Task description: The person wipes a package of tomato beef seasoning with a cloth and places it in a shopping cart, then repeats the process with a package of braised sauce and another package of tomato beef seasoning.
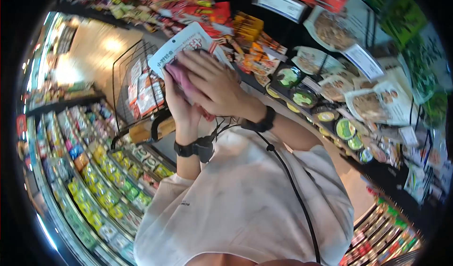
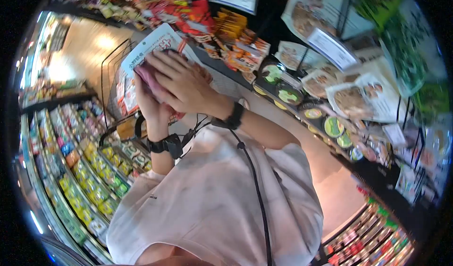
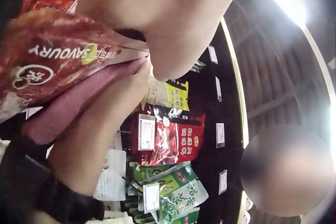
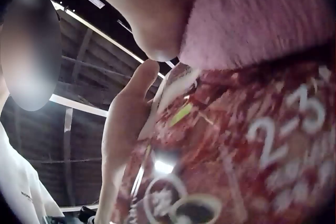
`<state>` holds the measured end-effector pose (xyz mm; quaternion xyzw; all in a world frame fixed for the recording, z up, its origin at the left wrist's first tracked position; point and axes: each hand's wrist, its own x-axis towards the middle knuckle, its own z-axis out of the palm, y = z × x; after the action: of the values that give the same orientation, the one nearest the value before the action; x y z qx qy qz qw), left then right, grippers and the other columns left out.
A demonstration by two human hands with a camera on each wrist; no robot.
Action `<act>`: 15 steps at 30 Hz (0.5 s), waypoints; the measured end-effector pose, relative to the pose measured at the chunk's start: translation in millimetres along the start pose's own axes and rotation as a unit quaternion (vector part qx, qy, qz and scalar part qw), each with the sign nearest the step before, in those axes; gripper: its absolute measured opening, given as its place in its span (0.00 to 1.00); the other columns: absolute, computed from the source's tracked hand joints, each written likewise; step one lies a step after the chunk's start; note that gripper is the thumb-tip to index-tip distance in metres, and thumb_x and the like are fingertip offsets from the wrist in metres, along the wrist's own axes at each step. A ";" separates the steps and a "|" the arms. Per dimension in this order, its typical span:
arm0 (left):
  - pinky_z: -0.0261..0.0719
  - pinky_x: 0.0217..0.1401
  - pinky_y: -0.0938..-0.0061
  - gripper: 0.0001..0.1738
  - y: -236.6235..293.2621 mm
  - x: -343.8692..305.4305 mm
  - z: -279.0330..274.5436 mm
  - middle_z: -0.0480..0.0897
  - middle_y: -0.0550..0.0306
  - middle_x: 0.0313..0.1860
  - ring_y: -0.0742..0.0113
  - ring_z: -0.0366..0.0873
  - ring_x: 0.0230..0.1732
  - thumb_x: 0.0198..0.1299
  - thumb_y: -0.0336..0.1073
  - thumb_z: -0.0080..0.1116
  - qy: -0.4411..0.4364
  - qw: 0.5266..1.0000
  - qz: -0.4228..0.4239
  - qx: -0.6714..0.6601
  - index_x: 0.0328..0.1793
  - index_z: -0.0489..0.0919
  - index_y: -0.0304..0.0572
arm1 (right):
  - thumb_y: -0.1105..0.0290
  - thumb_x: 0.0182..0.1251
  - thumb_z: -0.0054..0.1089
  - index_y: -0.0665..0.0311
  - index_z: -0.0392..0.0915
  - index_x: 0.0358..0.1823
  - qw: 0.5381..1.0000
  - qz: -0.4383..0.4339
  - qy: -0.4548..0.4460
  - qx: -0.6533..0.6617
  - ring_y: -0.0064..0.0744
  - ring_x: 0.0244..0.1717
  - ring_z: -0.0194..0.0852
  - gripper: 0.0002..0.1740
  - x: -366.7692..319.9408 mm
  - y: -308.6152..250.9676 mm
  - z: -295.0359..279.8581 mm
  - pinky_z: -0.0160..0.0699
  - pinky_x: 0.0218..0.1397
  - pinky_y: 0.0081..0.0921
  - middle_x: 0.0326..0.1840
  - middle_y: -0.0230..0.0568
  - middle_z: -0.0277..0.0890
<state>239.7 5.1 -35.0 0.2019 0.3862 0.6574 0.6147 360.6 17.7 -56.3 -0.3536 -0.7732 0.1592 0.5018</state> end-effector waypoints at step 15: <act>0.80 0.62 0.64 0.30 36.3 7.7 -12.4 0.81 0.47 0.60 0.59 0.82 0.57 0.78 0.55 0.39 0.039 0.999 -0.026 0.018 0.68 0.70 0.35 | 0.67 0.65 0.69 0.71 0.72 0.61 0.817 0.341 -0.138 0.444 0.26 0.54 0.77 0.27 -9.8 19.7 -10.2 0.74 0.59 0.26 0.53 0.37 0.80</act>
<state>205.6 11.2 -16.8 0.1771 0.4272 0.6414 0.6121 379.8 23.4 -70.1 -0.3081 -0.5099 0.6933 0.4055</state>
